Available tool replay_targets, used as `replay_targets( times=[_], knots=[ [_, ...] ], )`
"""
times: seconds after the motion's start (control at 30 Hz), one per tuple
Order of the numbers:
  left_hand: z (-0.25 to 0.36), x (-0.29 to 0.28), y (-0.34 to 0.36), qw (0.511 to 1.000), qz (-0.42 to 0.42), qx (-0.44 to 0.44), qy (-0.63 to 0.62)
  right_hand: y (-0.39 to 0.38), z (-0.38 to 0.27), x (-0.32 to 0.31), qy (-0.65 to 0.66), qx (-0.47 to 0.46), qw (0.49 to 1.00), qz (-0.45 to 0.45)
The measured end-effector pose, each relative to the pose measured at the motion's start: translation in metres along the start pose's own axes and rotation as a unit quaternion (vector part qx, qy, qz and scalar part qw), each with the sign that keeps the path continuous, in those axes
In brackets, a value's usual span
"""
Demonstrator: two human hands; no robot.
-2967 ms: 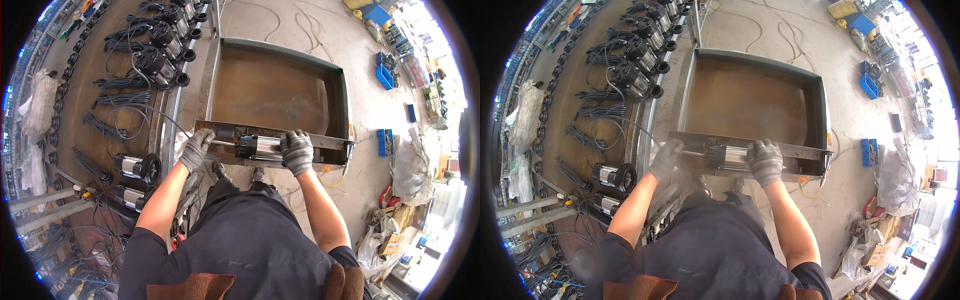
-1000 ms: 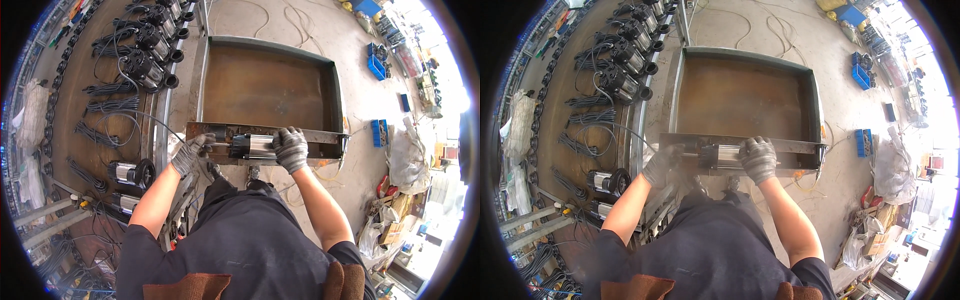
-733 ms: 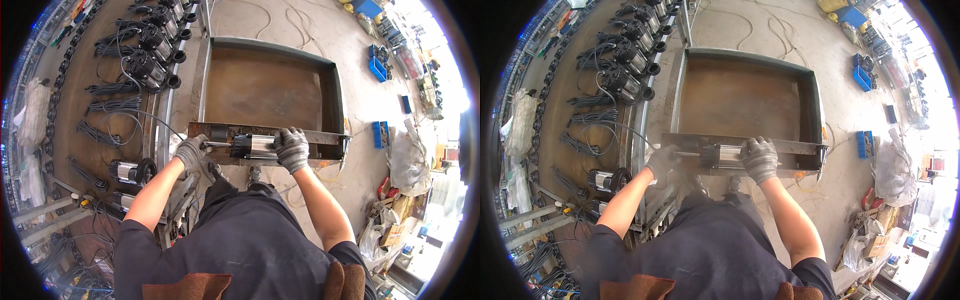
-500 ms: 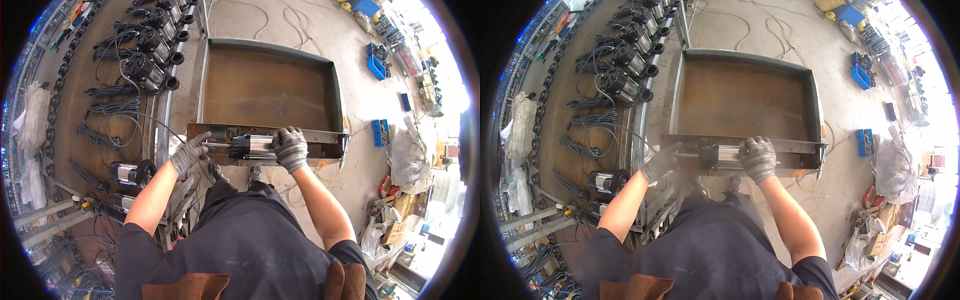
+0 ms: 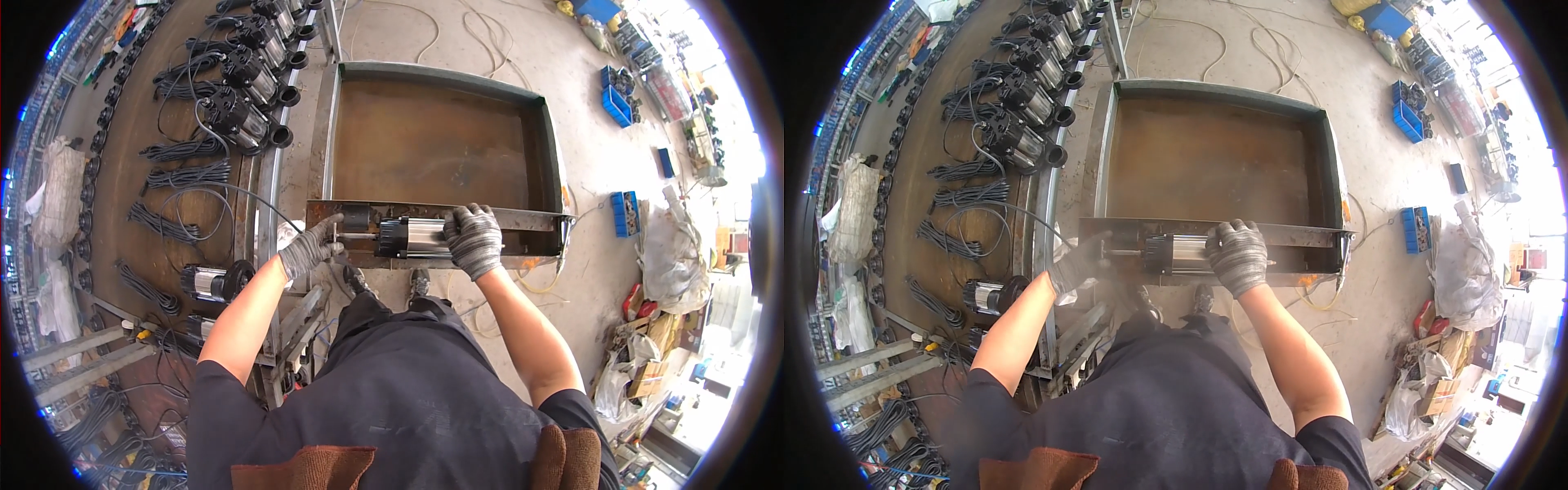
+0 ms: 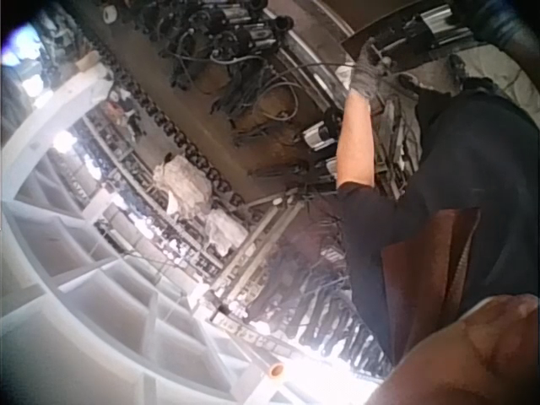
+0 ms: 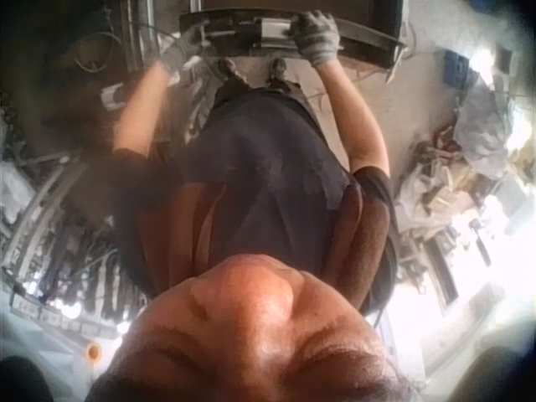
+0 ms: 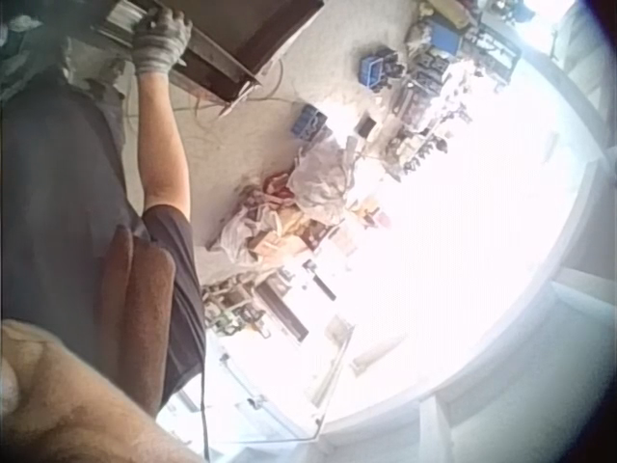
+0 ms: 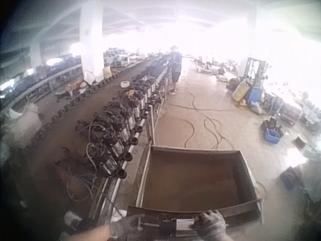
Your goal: The recorder tests a submersible pump by submerging it in a water tank to check for leaks or functionality.
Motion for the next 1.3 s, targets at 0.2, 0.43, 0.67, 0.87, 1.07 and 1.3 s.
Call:
replay_targets(
  times=[0.2,0.43,0.67,0.87,1.07,1.3],
  knots=[
    [0.01,0.006,0.003,0.954,0.101,0.006,0.281,0.0,0.003,0.003,0.009,0.004,1.0,0.004],
    [-0.017,0.002,0.011,0.963,-0.095,-0.126,-0.217,0.0,0.003,0.002,0.013,0.006,1.0,0.019],
    [0.003,0.005,0.006,0.987,0.05,0.154,-0.005,0.001,0.002,0.0,0.013,0.002,1.0,0.019],
    [0.005,-0.006,0.016,0.991,-0.098,-0.082,-0.035,0.001,0.003,0.001,0.014,-0.003,0.999,0.033],
    [0.007,0.01,0.013,0.944,0.131,0.2,0.229,0.002,0.003,-0.002,0.018,0.015,1.0,0.017],
    [-0.001,0.012,0.012,0.868,0.209,0.283,0.351,0.0,0.008,-0.001,-0.025,0.03,0.999,-0.036]
  ],
)
Point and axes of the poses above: each hand's wrist, its own y-axis towards the middle knuckle, its own x-axis out of the palm, z = x × y, the point moved 4 cm from there along y, towards the middle knuckle, and after that the axes turned 1 degree about x, right-handed, at the moved point
